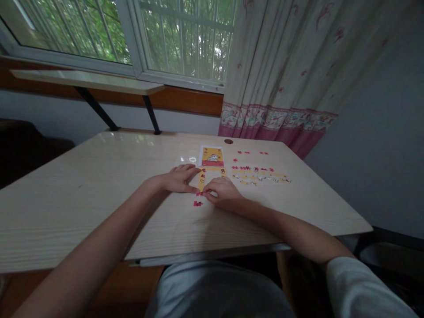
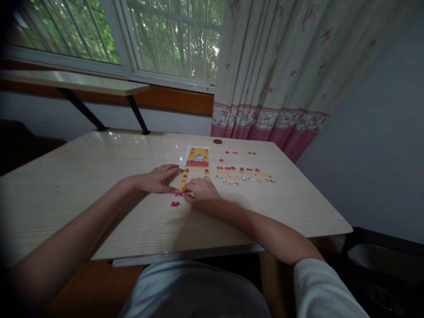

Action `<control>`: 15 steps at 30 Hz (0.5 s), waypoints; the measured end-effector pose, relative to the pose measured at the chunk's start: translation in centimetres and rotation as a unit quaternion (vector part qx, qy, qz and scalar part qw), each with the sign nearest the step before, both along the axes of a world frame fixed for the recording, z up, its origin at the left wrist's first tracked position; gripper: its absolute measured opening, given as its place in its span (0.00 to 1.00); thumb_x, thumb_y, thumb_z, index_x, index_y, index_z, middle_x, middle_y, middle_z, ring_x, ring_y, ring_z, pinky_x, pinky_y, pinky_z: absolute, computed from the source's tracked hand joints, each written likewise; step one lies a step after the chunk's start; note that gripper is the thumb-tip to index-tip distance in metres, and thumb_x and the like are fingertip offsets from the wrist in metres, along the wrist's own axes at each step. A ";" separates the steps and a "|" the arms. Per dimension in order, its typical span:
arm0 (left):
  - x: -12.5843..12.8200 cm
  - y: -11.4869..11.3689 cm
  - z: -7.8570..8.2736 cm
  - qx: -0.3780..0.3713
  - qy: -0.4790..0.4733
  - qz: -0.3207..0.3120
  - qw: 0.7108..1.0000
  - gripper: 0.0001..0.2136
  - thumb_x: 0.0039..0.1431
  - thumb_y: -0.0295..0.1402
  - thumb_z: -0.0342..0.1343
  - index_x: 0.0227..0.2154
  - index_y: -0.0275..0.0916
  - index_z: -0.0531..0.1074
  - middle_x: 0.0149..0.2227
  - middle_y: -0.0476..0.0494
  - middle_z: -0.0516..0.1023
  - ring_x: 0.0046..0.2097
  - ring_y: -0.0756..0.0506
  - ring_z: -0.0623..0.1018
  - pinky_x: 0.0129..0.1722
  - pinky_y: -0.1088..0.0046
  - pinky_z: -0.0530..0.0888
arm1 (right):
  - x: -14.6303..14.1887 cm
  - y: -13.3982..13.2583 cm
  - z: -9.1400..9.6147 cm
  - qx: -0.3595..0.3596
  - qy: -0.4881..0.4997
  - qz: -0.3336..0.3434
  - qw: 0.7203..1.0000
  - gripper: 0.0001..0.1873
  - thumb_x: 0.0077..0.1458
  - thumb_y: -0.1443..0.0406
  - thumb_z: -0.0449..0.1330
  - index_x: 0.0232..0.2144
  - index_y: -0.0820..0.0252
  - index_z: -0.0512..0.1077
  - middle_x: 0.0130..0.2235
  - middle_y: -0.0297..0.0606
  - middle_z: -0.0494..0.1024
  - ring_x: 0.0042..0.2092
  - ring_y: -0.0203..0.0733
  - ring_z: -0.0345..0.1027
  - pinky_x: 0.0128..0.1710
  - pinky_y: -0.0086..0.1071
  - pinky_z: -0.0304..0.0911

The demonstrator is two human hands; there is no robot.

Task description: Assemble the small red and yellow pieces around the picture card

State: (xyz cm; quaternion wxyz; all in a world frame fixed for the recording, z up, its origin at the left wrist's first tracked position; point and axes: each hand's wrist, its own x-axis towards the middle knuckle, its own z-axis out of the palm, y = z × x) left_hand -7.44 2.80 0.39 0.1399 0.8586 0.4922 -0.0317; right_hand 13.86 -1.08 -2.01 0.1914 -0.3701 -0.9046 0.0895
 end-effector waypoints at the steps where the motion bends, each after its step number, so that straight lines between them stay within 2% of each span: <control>1: 0.0 0.0 0.0 0.001 0.000 -0.001 1.000 0.45 0.45 0.60 0.51 0.63 0.39 0.52 0.65 0.30 0.51 0.65 0.31 0.51 0.60 0.49 0.53 | 0.0 0.0 0.0 0.001 -0.002 0.003 1.000 0.06 0.56 0.65 0.59 0.34 0.57 0.76 0.38 0.37 0.78 0.42 0.39 0.68 0.45 0.34 0.54; 15: 0.3 -0.1 -0.2 0.016 -0.003 0.012 1.000 0.43 0.45 0.57 0.53 0.62 0.41 0.53 0.64 0.32 0.54 0.64 0.30 0.52 0.59 0.48 0.55 | 0.0 -0.1 0.9 0.055 -0.085 0.045 0.994 0.10 0.59 0.61 0.56 0.35 0.60 0.75 0.39 0.40 0.77 0.41 0.41 0.67 0.42 0.35 0.52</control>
